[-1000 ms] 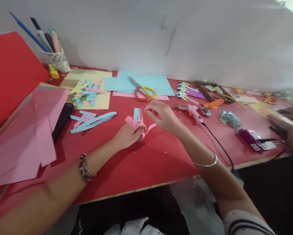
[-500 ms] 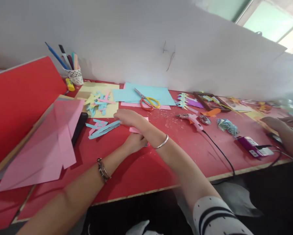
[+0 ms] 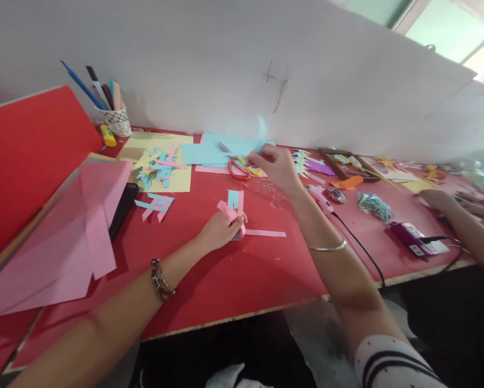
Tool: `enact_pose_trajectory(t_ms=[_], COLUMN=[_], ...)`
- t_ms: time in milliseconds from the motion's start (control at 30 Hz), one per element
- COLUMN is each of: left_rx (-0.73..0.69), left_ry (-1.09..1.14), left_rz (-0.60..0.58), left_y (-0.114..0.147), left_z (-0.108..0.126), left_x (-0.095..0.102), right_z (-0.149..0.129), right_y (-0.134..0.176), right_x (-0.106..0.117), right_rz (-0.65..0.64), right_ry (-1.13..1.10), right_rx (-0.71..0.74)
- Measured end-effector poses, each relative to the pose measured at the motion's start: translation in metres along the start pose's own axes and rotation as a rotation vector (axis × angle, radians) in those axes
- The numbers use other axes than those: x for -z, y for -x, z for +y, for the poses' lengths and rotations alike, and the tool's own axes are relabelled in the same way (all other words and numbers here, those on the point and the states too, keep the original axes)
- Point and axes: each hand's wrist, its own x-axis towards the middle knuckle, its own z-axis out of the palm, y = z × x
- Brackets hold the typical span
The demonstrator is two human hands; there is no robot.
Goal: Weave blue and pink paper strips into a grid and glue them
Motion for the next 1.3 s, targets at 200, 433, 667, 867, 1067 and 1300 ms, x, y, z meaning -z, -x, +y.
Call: enact_pose_trajectory(t_ms=[200, 433, 667, 867, 1067, 1300], left_rx=[0.028, 0.058, 0.043, 0.021, 0.025, -0.01], left_ry=[0.095, 0.172, 0.182, 0.142, 0.044, 0.2], left_rz=[0.002, 0.026, 0.024, 0.035, 0.049, -0.024], left_y=[0.001, 0.0, 0.001, 0.002, 0.002, 0.002], left_z=[0.001, 0.0, -0.003, -0.001, 0.003, 0.001], left_x=[0.001, -0.001, -0.002, -0.001, 0.0, 0.003], right_z=[0.017, 0.019, 0.017, 0.015, 0.013, 0.014], right_y=[0.075, 0.131, 0.135, 0.139, 0.139, 0.141], right_x=[0.017, 0.001, -0.005, -0.007, -0.009, -0.013], right_rz=[-0.054, -0.269, -0.279, -0.238, -0.251, -0.273], right_ry=[-0.014, 0.378, 0.608, 0.468, 0.452, 0.493], right_rx=[-0.094, 0.357, 0.642, 0.709, 0.717, 0.692])
